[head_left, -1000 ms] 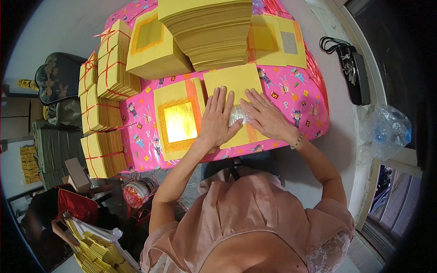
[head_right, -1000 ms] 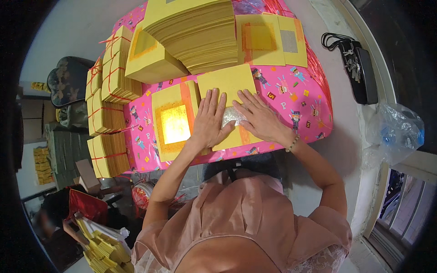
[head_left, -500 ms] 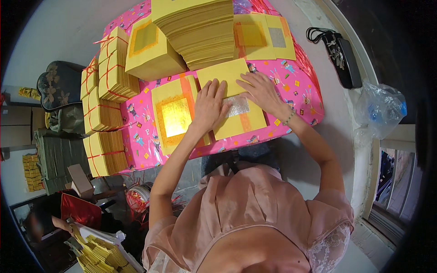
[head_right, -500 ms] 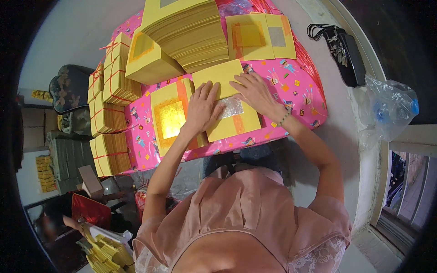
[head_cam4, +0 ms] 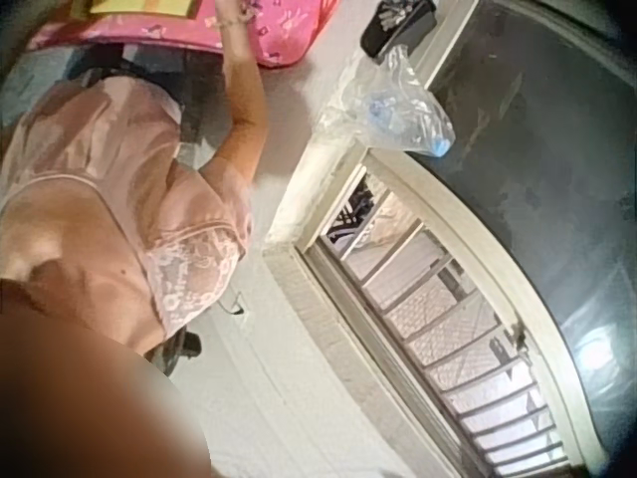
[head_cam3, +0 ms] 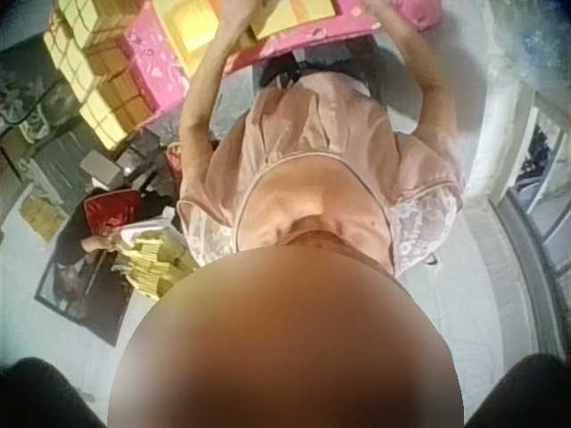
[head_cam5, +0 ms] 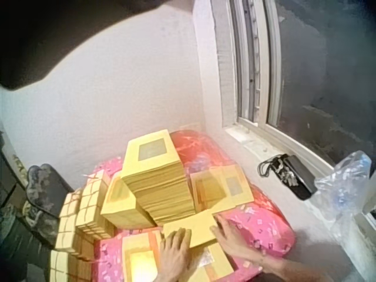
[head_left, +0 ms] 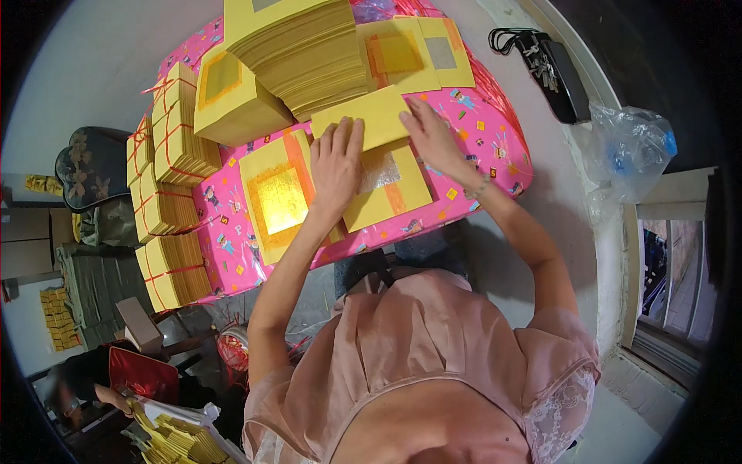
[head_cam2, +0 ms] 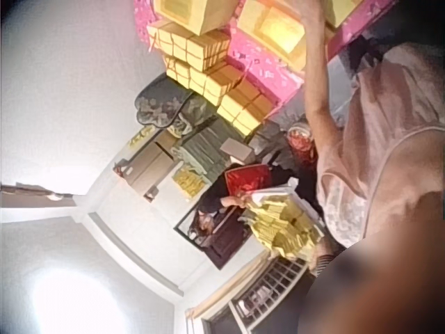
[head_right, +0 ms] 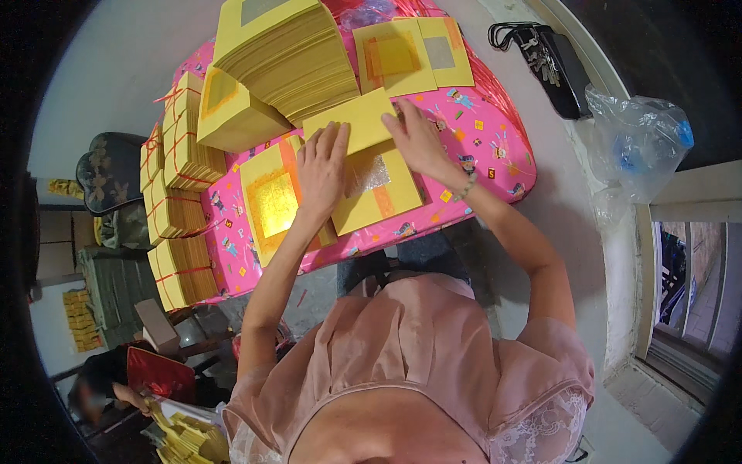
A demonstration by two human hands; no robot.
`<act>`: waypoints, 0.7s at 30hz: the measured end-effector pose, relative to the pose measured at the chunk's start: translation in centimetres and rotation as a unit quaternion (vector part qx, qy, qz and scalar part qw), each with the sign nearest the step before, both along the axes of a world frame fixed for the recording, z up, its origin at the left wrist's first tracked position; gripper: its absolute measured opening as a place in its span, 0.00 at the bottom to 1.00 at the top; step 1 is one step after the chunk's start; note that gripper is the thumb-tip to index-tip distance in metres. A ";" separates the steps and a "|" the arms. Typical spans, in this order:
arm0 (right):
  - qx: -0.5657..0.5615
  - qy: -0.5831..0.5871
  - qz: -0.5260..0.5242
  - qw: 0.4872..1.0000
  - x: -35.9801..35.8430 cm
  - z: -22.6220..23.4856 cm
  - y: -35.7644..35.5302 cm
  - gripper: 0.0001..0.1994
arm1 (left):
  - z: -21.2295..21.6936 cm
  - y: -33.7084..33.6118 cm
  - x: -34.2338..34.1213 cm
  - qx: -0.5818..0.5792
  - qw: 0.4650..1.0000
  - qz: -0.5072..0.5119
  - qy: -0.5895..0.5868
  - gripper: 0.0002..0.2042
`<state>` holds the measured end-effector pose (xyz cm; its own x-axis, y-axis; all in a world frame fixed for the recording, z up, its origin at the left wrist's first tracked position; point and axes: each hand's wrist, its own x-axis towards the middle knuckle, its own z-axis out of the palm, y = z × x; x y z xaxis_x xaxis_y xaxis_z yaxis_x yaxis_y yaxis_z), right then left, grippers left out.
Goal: Preparing and stacking sheets of joss paper (spirit money) with gold/silver squares.
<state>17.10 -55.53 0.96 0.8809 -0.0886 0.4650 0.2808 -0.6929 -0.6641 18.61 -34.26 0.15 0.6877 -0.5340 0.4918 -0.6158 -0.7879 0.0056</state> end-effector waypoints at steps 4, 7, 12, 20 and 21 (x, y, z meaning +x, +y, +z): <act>0.410 0.227 0.064 0.881 -1.3 -0.1 -2.5 0.21 | 0.9 -2.3 -1.9 -0.015 0.999 -0.044 0.009 0.30; 0.424 0.149 0.078 0.890 -2.5 -1.0 -5.5 0.20 | 1.7 -3.2 -3.2 -0.060 0.994 -0.089 0.027 0.30; 0.420 0.148 0.051 0.894 -5.8 -2.6 -12.3 0.20 | 1.2 -1.3 -5.7 -0.149 0.979 -0.118 0.075 0.26; 0.190 0.154 -0.069 0.967 -8.4 -7.7 -14.3 0.19 | 0.9 1.3 -8.6 -0.165 0.953 -0.097 0.236 0.25; 0.047 0.137 -0.103 0.984 -8.4 -7.5 -13.9 0.20 | 0.8 1.5 -8.7 -0.153 0.951 -0.105 0.249 0.25</act>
<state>8.74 -69.41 -6.49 0.9306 -0.3103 0.1940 -0.0576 -0.6476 -0.7598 9.94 -32.76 0.91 0.7697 -0.5697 0.2881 -0.6208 -0.5625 0.5461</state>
